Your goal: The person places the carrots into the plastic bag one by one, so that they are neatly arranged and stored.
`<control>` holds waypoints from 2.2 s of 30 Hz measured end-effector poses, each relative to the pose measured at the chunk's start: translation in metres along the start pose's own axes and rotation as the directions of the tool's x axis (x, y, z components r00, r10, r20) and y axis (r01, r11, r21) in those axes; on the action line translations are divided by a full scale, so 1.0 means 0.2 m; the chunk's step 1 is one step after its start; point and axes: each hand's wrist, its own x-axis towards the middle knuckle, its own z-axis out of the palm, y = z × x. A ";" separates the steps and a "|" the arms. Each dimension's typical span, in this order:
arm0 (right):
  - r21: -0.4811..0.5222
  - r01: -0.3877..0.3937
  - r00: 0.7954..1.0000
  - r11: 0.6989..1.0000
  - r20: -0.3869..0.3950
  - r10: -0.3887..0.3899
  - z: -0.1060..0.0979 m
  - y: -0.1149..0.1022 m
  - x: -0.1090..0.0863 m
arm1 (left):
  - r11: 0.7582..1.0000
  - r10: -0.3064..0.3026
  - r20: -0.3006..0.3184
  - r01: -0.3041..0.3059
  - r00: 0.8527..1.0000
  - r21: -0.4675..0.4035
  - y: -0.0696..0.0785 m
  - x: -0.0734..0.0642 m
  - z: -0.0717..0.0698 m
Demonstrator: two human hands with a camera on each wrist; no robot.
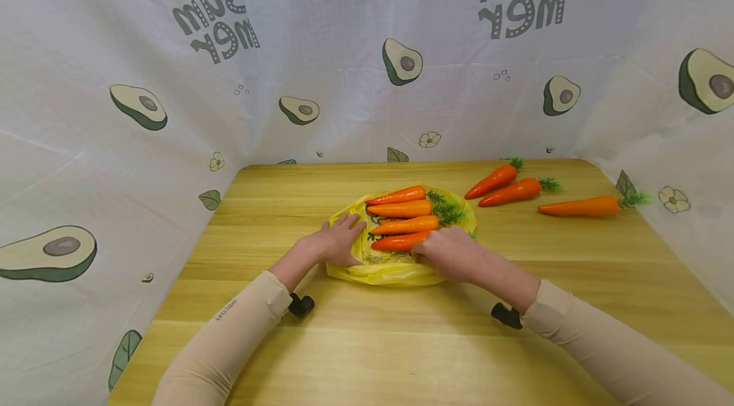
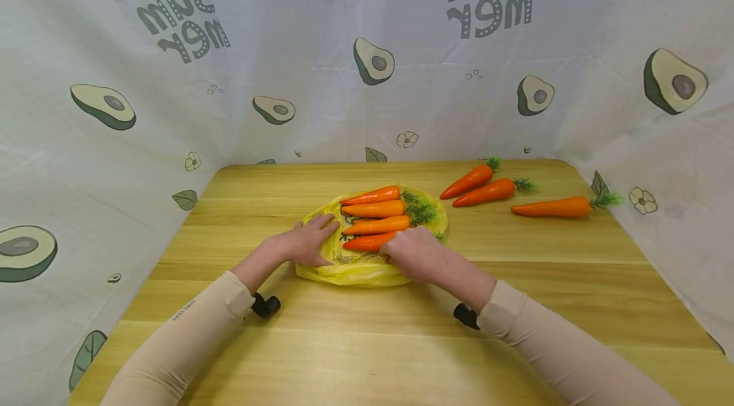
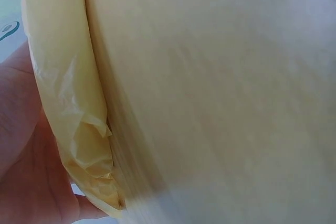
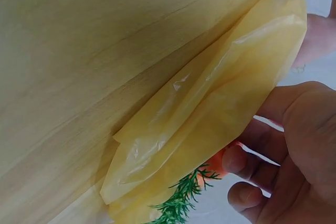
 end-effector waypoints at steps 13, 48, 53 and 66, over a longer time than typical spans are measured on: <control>-0.056 0.001 1.000 0.998 -0.018 -0.002 0.01 0.00 0.00 | 1.000 0.001 0.002 -0.001 1.000 0.009 0.00 0.00 0.00; -0.104 -0.029 0.989 0.994 -0.145 0.014 0.03 0.04 0.00 | 1.000 0.007 0.000 -0.007 1.000 0.011 -0.01 0.01 0.01; -0.125 -0.023 0.990 0.992 -0.142 0.005 0.04 0.04 0.02 | 1.000 0.010 0.000 -0.010 1.000 0.006 0.00 0.00 0.01; -0.046 -0.025 0.988 0.999 -0.150 0.018 0.01 0.06 0.00 | 1.000 0.011 -0.008 -0.011 1.000 -0.008 0.00 -0.01 0.01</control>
